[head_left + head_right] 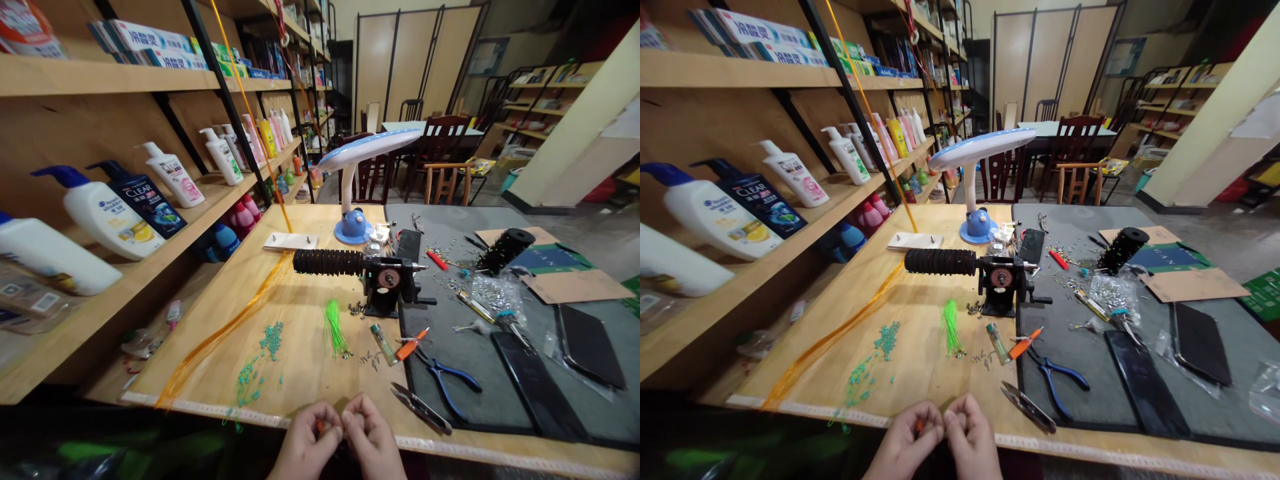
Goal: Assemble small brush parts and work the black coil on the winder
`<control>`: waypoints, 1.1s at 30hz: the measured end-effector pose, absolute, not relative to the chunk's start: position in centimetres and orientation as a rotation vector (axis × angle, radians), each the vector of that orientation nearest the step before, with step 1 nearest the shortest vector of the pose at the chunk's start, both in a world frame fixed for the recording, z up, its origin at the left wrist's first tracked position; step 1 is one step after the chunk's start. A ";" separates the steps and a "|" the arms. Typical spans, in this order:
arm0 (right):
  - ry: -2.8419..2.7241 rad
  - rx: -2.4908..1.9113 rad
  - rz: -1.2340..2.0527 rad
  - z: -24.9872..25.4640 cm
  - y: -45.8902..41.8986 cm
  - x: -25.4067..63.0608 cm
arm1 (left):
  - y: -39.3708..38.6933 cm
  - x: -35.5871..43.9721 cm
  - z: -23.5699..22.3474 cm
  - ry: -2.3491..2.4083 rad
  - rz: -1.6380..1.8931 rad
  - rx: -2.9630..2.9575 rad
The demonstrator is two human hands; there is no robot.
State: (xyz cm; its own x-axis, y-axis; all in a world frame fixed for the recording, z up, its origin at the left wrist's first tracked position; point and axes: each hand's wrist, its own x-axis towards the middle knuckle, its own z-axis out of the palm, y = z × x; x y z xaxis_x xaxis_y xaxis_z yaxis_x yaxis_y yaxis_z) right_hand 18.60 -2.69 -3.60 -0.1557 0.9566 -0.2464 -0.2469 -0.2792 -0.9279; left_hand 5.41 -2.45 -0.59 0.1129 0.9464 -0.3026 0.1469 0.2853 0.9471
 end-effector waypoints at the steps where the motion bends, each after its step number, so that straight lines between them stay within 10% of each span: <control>1: -0.958 -1.130 1.603 -3.7 -2.7 18.6 | -2.5 5.4 -0.7 1.333 0.828 1.118; 16: -1.653 -1.269 1.368 -2.4 -1.8 20.2 | -0.1 3.9 2.5 1.131 1.055 0.562; 33: -1.026 -1.230 1.435 -3.9 -2.4 20.2 | -0.2 1.7 0.3 1.176 0.990 0.769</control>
